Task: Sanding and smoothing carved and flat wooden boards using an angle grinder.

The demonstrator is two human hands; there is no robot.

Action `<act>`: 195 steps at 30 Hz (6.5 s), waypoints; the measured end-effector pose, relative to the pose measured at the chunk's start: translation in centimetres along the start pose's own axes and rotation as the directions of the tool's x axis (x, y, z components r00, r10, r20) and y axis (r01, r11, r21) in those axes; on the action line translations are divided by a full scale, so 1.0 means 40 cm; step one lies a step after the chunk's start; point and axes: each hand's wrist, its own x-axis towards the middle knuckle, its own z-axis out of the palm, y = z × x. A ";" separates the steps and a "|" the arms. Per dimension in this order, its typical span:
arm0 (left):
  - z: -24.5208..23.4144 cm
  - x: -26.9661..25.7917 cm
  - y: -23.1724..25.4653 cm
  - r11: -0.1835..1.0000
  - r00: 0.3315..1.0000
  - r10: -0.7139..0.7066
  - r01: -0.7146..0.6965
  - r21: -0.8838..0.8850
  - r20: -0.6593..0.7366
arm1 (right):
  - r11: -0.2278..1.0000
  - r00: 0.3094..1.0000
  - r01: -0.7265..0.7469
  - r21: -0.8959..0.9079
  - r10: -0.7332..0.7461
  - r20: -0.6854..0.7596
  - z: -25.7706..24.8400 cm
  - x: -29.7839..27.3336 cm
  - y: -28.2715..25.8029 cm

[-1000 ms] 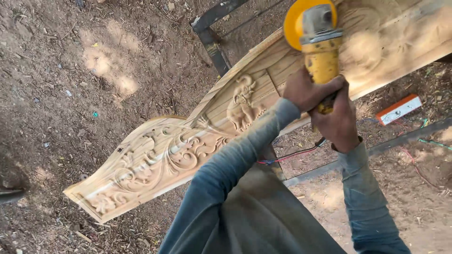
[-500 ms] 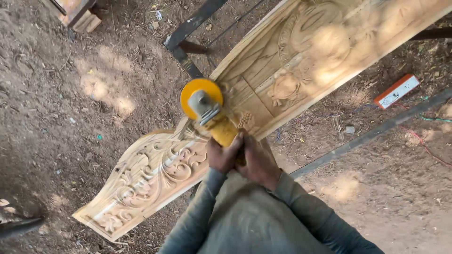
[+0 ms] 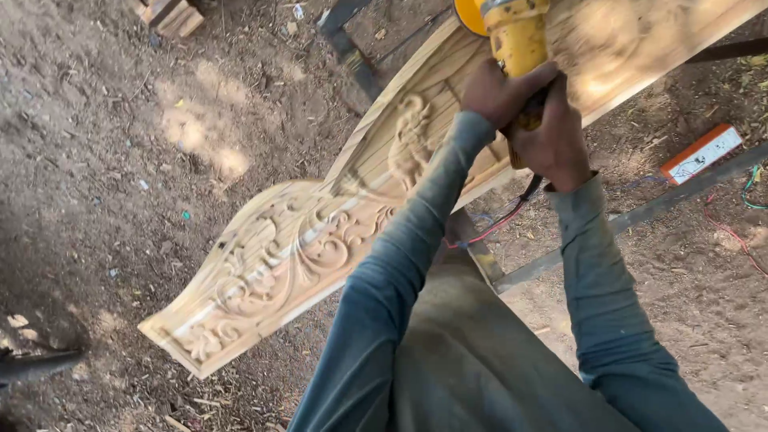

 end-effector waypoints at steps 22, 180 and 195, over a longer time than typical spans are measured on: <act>-0.348 -1.299 -0.576 0.863 0.815 -0.282 -0.016 -0.505 -0.506 | 0.891 0.807 0.393 0.227 -0.452 0.380 0.584 -1.028 -0.220; 0.311 0.117 0.148 0.814 0.864 -0.243 -0.065 -0.577 -0.441 | 0.892 0.723 0.384 0.238 -0.451 0.523 -0.342 0.343 0.249; 0.207 -0.097 0.028 0.744 0.611 -0.447 -0.150 -0.651 -0.653 | 0.841 0.492 0.468 0.270 -0.502 0.711 -0.213 0.254 0.132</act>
